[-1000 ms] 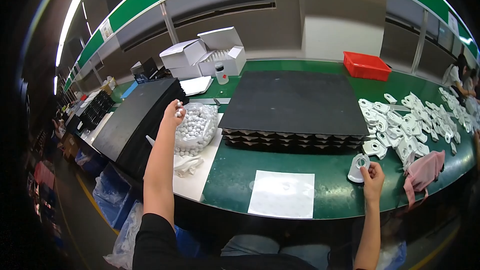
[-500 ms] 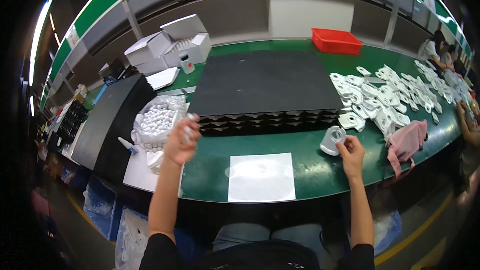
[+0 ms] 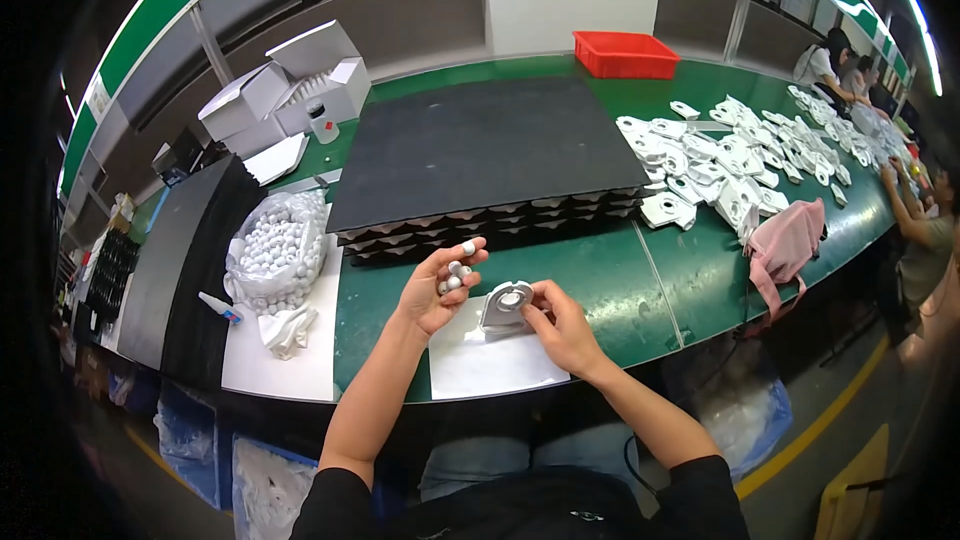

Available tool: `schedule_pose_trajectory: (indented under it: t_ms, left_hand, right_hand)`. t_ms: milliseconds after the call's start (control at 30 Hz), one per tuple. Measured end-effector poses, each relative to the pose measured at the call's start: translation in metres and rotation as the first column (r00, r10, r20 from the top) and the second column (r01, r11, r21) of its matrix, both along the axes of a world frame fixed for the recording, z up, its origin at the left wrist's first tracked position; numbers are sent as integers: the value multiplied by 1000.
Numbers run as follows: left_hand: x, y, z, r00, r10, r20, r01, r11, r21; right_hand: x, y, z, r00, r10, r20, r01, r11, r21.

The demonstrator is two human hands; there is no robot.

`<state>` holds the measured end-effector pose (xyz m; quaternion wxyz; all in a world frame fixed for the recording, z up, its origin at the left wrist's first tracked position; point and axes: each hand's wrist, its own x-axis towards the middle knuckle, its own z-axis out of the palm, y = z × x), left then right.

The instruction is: Assembling small light components by inserting parts into white plastic bases and organizing them on a tray.

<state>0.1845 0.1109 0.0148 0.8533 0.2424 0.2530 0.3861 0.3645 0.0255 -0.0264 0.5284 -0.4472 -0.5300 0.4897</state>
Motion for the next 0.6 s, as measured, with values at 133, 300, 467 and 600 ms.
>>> schedule_pose_trajectory:
  t_ms: [133,300,467,600]
  left_hand:
    - [-4,0,-7,996,84,-35,-79,989,123]
    - [-5,3,-13,995,90,-46,-82,984,156]
    - [-6,2,-12,996,84,-22,-80,986,145]
    - [-6,1,-7,996,88,3,-87,992,95]
  right_hand:
    - [-2,2,-2,994,-18,106,15,1000,27]
    - [-6,1,4,977,-5,214,-3,999,39]
    - [-4,0,5,950,-51,308,24,996,91]
    - [-3,1,-4,974,-66,216,43,993,112]
